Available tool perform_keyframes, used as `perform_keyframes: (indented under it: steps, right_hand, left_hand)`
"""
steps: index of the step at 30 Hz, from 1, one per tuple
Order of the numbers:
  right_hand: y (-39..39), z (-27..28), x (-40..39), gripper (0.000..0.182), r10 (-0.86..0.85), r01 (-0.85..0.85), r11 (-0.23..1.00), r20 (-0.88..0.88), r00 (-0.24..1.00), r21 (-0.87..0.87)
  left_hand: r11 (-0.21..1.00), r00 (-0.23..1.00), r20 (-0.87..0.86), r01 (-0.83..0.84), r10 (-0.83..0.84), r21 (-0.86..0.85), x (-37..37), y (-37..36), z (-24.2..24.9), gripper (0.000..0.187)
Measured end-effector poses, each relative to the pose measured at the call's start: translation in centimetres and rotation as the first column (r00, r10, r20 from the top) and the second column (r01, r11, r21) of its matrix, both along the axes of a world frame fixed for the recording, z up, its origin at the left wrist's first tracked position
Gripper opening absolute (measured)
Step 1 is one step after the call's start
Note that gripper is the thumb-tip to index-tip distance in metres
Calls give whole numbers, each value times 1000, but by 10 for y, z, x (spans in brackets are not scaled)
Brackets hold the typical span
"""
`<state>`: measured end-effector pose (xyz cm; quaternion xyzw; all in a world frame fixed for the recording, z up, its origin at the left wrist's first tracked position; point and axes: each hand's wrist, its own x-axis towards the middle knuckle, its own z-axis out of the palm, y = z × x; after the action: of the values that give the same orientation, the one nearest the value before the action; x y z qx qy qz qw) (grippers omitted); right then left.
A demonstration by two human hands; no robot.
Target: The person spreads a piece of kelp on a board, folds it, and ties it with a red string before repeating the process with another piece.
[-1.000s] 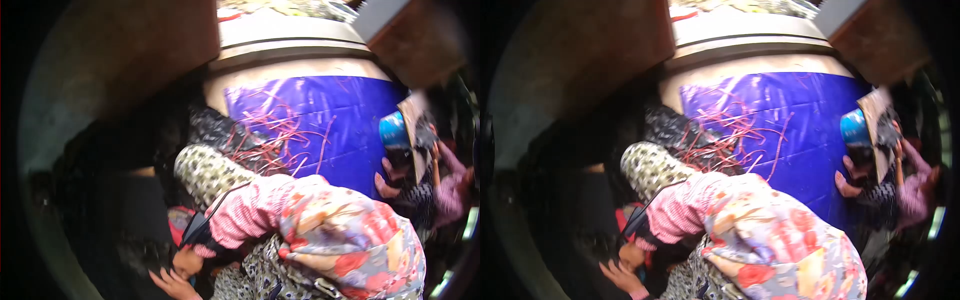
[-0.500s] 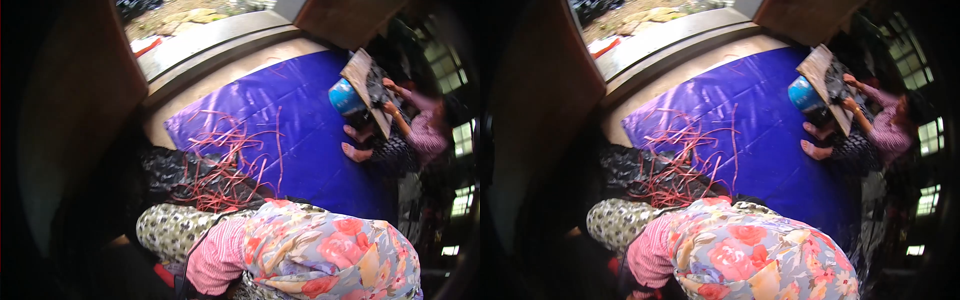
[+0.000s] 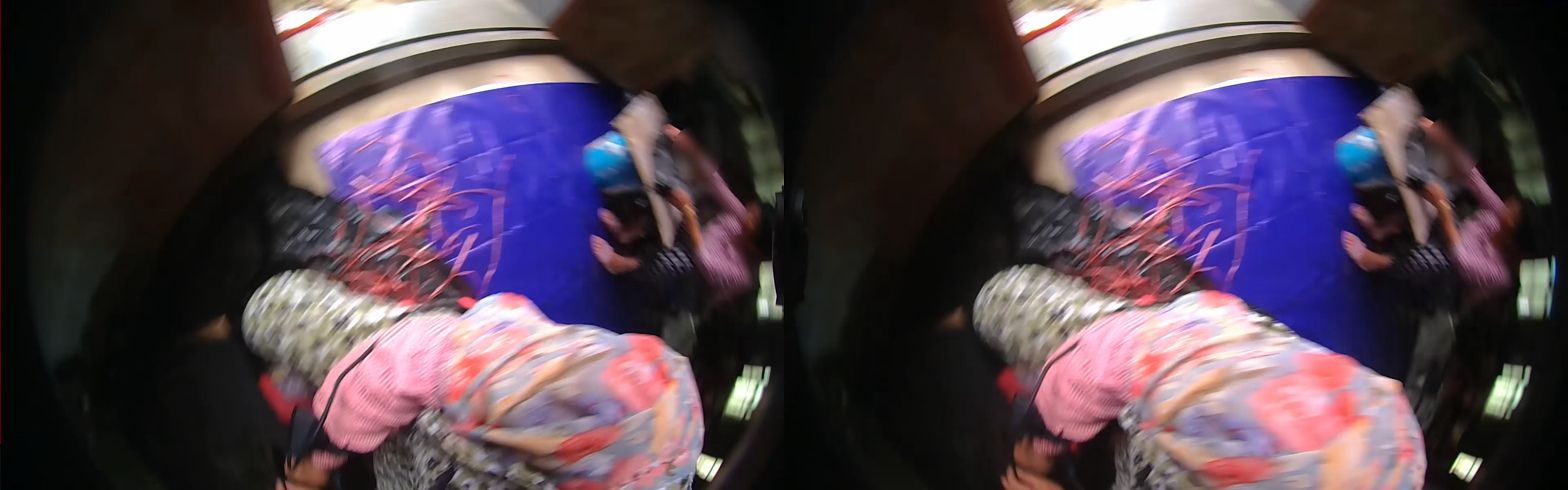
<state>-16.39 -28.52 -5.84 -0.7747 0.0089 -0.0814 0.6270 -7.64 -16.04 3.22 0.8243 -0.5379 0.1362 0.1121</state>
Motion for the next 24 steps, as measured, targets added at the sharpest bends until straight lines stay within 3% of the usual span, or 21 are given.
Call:
perform_keyframes:
  steps: [2,3,5,6,7,8,11,13,16,19,21,22,24]
  right_hand:
    - [18,-1,21,18,68,-78,982,-65,996,-171]
    - [24,3,27,18,100,-125,946,-98,990,-300]
    - [28,9,36,18,131,-200,781,-157,979,-592]
    - [22,16,35,18,125,-197,740,-157,980,-643]
    - [16,26,30,20,-70,103,993,-441,895,52]
    - [-3,47,16,24,50,172,900,-488,871,400]
    - [-13,54,13,24,92,248,791,-509,856,559]
    - [-11,49,16,21,71,287,720,-479,875,632]
    - [-20,55,17,19,58,311,714,-496,866,628]
    - [-32,55,18,22,108,286,732,-519,848,618]
    - [-34,51,19,22,119,277,735,-520,846,619]
    - [-35,50,19,21,124,274,736,-521,844,619]
    - [-36,49,19,20,123,272,748,-530,839,605]
  left_hand:
    - [1000,976,-218,4,1,22,23,10,-10,25]
    - [988,928,-344,-157,147,-2,2,0,2,22]
    - [997,960,-267,-81,83,20,13,2,-3,18]
    - [1000,968,-251,-21,21,2,14,-3,-1,14]
    - [996,972,-220,80,-86,-36,20,-5,0,13]
    - [999,958,-284,19,-31,-47,20,-8,-2,14]
    - [989,879,-477,-60,-11,-133,23,-10,-3,23]
    - [988,893,-450,-47,-25,-148,22,-14,3,30]
    - [979,835,-550,-94,-23,-183,29,-8,1,25]
    - [993,842,-540,-59,-5,-101,38,-4,-4,19]
    - [980,949,-256,160,-185,-117,37,-7,-7,16]
    - [994,938,-330,92,-109,-68,31,-5,-5,21]
    - [994,955,-276,99,-110,-52,22,-5,-3,21]
